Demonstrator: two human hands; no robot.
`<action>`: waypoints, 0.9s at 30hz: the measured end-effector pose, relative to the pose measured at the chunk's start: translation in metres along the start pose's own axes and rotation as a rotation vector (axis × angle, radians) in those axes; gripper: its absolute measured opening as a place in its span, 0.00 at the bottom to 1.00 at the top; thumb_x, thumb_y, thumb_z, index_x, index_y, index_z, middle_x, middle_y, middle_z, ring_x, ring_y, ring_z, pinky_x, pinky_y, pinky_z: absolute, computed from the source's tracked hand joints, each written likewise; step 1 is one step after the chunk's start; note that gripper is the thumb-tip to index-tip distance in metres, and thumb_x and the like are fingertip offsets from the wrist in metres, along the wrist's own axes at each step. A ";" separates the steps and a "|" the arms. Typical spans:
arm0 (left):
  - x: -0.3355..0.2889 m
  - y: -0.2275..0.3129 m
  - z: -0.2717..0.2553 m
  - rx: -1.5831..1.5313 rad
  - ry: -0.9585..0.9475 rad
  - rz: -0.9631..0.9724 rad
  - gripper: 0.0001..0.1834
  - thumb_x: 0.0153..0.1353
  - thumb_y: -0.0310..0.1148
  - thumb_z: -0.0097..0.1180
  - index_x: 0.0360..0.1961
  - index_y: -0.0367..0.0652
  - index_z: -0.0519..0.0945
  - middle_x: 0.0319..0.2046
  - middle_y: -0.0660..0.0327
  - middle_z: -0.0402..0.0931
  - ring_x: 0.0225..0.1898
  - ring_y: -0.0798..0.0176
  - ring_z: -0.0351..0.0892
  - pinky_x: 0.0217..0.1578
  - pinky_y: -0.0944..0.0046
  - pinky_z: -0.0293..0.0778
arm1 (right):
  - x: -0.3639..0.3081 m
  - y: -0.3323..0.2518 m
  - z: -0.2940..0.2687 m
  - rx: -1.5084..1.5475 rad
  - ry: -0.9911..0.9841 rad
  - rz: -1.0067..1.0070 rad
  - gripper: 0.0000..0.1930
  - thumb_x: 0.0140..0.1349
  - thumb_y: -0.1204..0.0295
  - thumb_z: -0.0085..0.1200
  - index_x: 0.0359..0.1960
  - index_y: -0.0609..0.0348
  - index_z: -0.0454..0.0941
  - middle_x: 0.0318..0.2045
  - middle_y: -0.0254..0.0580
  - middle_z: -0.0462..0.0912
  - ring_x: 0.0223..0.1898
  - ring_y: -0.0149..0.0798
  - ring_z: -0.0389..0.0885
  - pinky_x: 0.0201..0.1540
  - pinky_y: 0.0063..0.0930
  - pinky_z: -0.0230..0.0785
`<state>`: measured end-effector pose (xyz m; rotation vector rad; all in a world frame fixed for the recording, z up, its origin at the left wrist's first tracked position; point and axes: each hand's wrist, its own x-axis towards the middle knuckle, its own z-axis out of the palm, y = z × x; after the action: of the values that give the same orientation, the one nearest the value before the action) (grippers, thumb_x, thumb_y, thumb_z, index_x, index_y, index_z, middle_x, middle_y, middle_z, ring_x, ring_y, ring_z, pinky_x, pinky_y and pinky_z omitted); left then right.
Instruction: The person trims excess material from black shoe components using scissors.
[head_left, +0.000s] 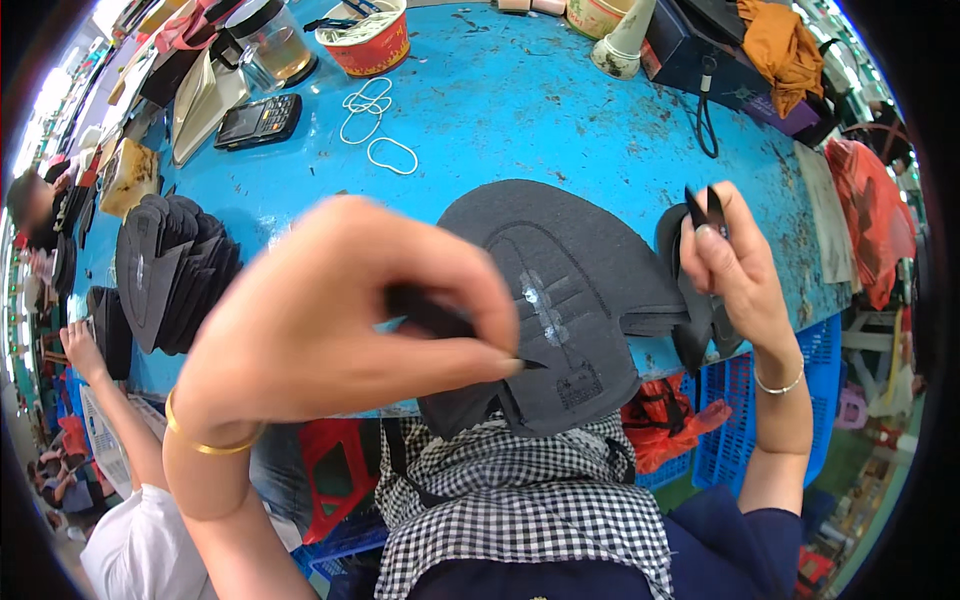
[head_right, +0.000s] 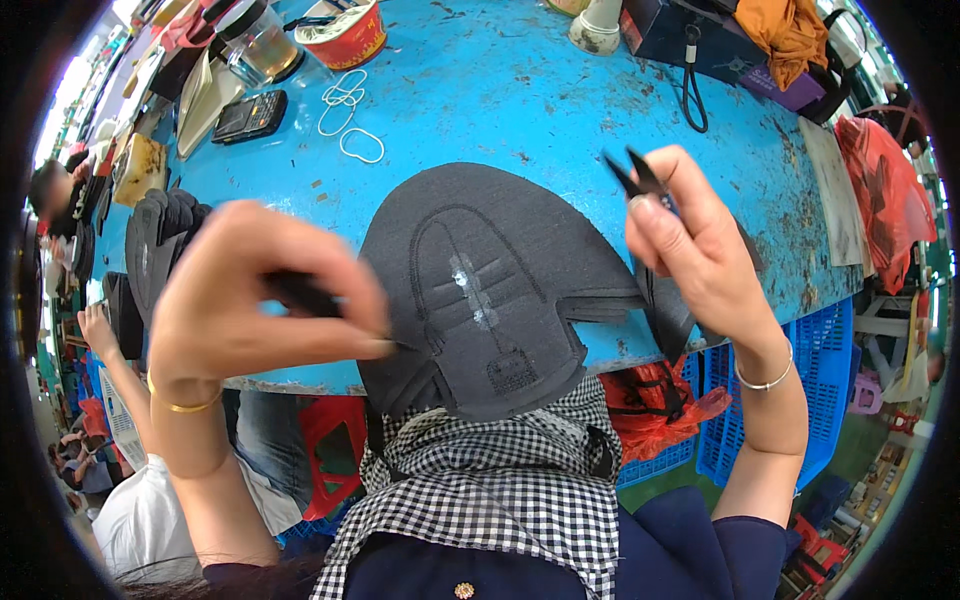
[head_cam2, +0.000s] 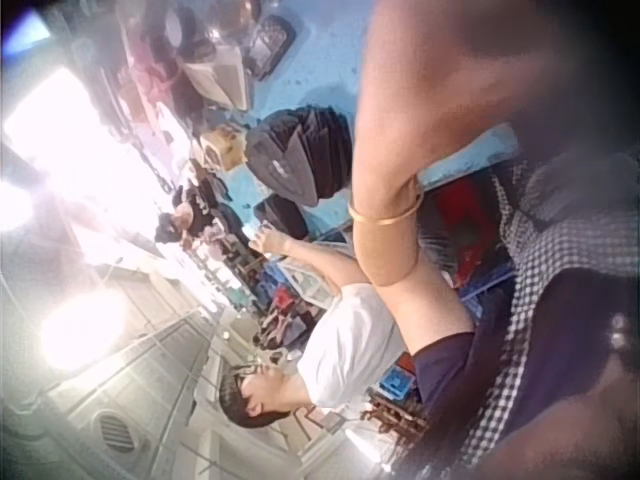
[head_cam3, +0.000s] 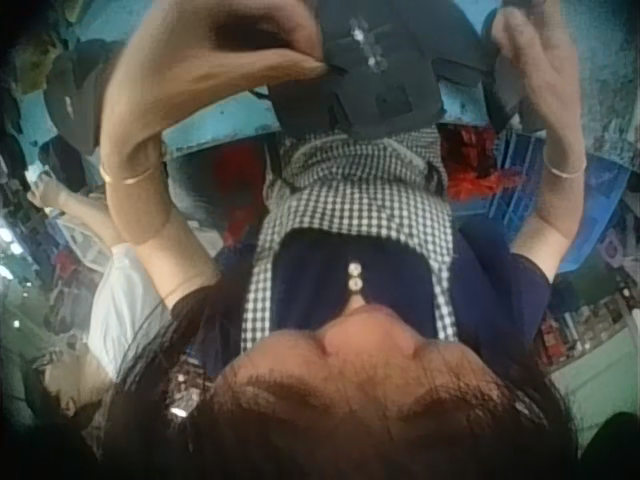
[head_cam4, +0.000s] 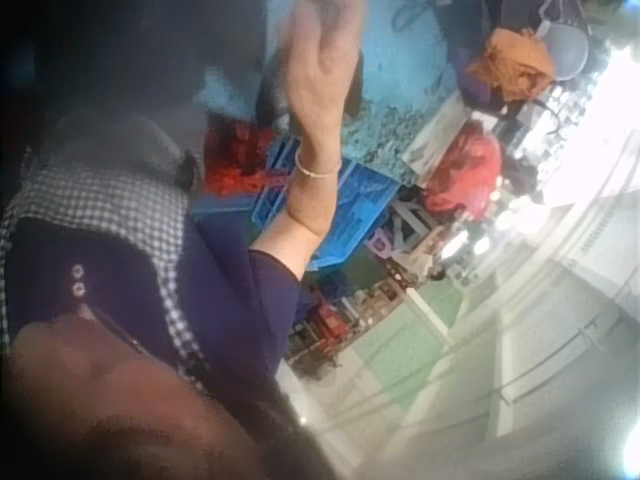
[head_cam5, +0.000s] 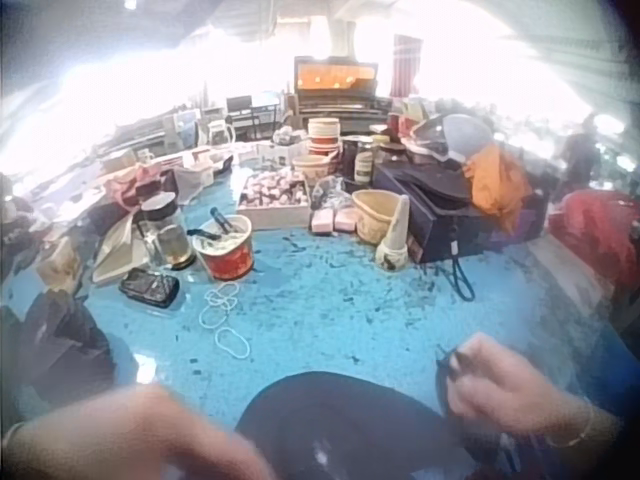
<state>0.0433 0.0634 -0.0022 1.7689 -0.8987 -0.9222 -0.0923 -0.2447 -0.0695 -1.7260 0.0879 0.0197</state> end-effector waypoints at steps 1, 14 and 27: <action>0.009 -0.008 0.006 0.203 -0.047 0.127 0.05 0.51 0.25 0.72 0.30 0.40 0.87 0.24 0.65 0.84 0.25 0.74 0.80 0.27 0.72 0.74 | 0.001 -0.002 0.003 -0.096 -0.032 -0.051 0.09 0.77 0.65 0.48 0.45 0.57 0.70 0.26 0.27 0.69 0.22 0.17 0.62 0.23 0.14 0.55; 0.075 -0.030 0.016 0.474 -0.329 0.015 0.04 0.54 0.32 0.67 0.31 0.47 0.89 0.23 0.59 0.83 0.25 0.60 0.83 0.31 0.63 0.76 | 0.018 -0.018 0.017 -0.664 -0.412 -0.416 0.07 0.62 0.74 0.62 0.38 0.57 0.77 0.25 0.34 0.80 0.25 0.35 0.82 0.27 0.28 0.71; 0.070 -0.043 0.006 0.666 -0.106 0.207 0.12 0.53 0.38 0.71 0.31 0.42 0.84 0.17 0.57 0.77 0.22 0.54 0.79 0.26 0.58 0.71 | 0.033 -0.015 0.026 -0.706 -0.541 -0.484 0.08 0.56 0.71 0.64 0.33 0.51 0.75 0.22 0.35 0.78 0.25 0.42 0.81 0.22 0.35 0.67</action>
<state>0.0774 0.0133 -0.0584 2.1269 -1.5561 -0.6190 -0.0572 -0.2184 -0.0610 -2.3366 -0.8226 0.1753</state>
